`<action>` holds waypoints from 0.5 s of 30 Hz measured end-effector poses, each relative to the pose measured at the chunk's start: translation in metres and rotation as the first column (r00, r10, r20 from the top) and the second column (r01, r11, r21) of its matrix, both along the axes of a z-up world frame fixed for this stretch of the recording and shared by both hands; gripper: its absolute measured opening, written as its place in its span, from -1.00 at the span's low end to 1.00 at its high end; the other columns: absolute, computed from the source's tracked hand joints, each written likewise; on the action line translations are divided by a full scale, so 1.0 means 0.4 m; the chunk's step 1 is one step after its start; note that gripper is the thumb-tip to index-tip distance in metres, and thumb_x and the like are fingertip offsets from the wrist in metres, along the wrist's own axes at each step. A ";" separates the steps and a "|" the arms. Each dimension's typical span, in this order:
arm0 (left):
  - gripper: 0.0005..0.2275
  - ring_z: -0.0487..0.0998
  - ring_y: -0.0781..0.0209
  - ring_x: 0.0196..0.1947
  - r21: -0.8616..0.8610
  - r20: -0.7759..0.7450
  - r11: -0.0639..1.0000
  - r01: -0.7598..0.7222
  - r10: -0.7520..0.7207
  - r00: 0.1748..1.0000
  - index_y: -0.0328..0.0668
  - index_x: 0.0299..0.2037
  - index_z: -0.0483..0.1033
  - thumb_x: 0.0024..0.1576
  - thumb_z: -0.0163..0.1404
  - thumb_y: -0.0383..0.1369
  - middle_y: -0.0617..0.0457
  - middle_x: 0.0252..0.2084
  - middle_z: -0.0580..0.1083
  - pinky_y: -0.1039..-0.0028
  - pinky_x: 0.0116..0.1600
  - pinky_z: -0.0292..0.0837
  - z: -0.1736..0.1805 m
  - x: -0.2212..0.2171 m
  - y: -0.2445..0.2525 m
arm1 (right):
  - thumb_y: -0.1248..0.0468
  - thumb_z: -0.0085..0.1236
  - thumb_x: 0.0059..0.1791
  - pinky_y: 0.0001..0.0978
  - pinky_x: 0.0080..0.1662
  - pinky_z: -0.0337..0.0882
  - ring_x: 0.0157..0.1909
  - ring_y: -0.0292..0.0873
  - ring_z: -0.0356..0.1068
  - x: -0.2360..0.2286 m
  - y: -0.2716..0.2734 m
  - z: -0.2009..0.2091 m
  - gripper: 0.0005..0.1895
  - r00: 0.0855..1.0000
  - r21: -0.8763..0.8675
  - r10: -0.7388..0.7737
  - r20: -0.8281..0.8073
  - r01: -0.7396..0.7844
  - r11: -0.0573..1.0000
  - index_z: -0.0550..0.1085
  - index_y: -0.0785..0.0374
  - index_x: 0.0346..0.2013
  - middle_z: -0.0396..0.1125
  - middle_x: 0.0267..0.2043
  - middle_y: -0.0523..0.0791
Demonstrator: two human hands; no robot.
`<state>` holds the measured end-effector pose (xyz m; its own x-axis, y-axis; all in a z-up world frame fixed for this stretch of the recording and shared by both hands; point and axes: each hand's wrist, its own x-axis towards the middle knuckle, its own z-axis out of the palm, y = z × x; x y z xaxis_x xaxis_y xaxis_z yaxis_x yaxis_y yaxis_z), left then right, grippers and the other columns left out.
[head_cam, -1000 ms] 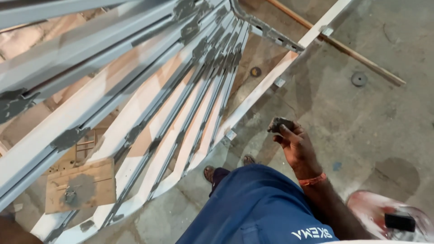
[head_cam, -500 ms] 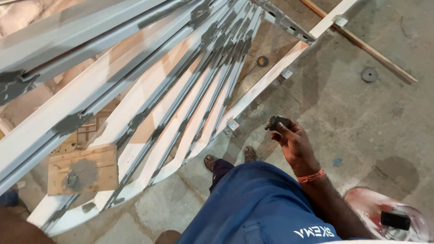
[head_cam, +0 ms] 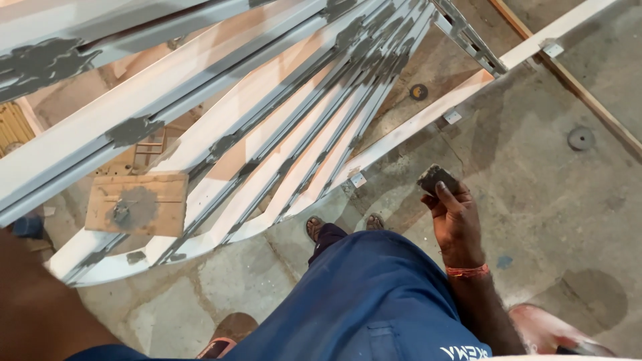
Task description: The person applies a gray filler paste to the joints and seams of a white metal gate frame using a putty knife. They repeatedly scoop the filler from a wooden board and spread it along the frame's edges.
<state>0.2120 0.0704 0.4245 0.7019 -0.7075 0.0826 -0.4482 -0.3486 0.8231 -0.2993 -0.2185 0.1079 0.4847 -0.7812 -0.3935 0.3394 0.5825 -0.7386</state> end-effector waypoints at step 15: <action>-0.80 0.58 0.35 -0.20 -0.282 -0.715 0.955 0.095 -0.275 0.643 -0.11 0.03 0.53 0.25 0.10 -0.30 0.10 -0.14 0.59 0.53 -0.17 0.52 -0.787 -0.762 -0.408 | 0.20 -0.03 0.17 -0.23 0.15 0.51 0.01 -0.23 0.46 0.251 0.033 0.160 -0.79 0.996 -0.096 0.047 0.079 -0.039 0.995 0.49 0.19 0.01 0.47 -0.03 -0.16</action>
